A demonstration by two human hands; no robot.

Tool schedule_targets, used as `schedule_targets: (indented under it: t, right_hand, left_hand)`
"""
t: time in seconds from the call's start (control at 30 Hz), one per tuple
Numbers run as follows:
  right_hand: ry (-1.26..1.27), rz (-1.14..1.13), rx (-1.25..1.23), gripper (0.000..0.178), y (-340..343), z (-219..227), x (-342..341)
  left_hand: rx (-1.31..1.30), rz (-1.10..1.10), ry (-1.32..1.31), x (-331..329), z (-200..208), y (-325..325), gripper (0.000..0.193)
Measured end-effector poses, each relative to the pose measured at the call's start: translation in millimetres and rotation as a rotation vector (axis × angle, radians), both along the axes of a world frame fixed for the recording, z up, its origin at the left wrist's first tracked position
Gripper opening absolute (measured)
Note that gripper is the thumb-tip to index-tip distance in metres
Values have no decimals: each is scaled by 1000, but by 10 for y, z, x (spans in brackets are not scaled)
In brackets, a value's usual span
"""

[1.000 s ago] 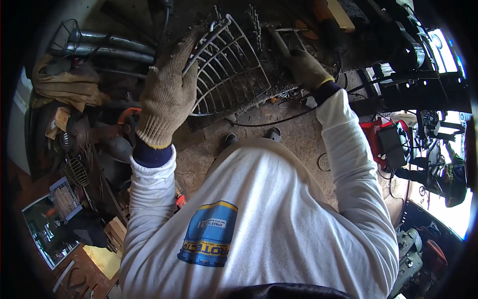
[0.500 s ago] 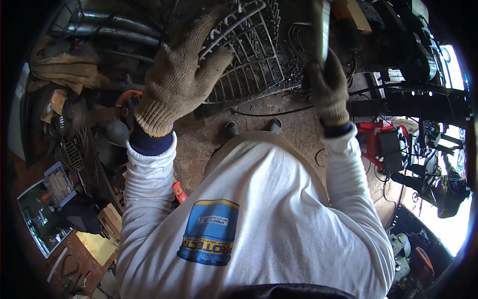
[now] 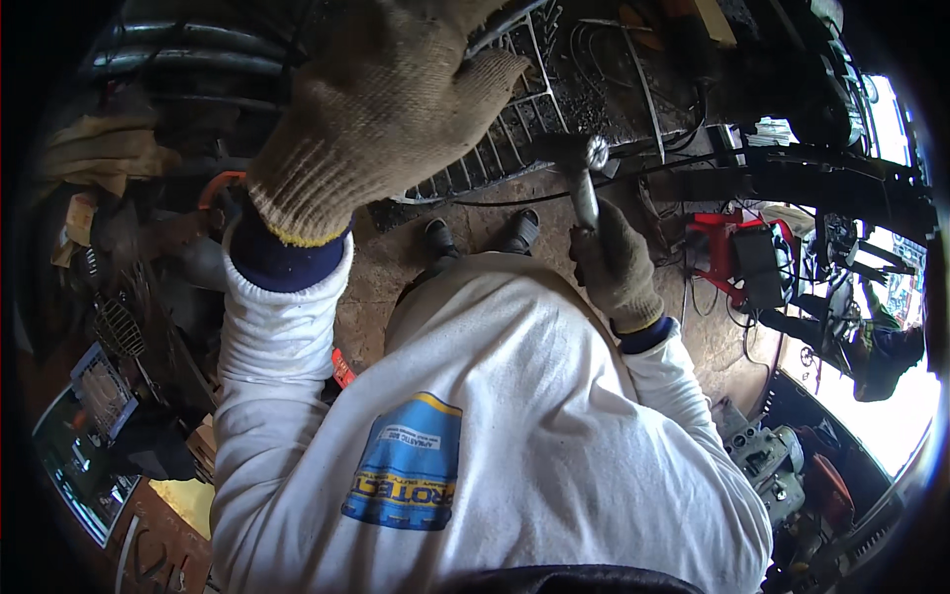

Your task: The person welds a metal wire frame using a welding tool, then uses a hammer to tap on the welded joints while holding the frame by hand.

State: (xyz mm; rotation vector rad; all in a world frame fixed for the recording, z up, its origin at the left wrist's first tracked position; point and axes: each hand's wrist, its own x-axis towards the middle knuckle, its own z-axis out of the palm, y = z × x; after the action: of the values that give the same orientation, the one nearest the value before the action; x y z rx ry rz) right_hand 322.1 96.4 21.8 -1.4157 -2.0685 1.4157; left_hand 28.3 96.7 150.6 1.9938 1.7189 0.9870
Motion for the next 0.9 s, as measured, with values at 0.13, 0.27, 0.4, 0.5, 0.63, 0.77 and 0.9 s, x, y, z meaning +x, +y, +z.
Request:
schedule_targets:
  t: [0.13, 0.27, 0.4, 0.5, 0.63, 0.77, 0.9]
  right_hand:
    - [9, 60, 327, 40, -176, -33, -93]
    - [-229, -23, 387, 44, -204, 15, -170]
    - [-96, -111, 508, 46, -248, 26, -231]
    - [-259, -32, 423, 46, -219, -63, -206]
    - [-181, -45, 518, 45, -238, -131, -139]
    - [-242, 1, 447, 46, -222, -260, -80]
    - [-21, -78, 447, 46, -161, -162, -57]
  left_hand:
    - [106, 187, 582, 85, -10, -144, 66]
    - [247, 212, 687, 21, -103, -131, 69]
    - [229, 229, 658, -34, -195, -128, 67]
    - [168, 159, 479, -93, -203, -94, 47]
    - [167, 235, 532, -140, -327, -170, 49]
    - [280, 78, 161, -32, -217, -36, 44]
    - [399, 120, 370, -13, -117, -118, 41]
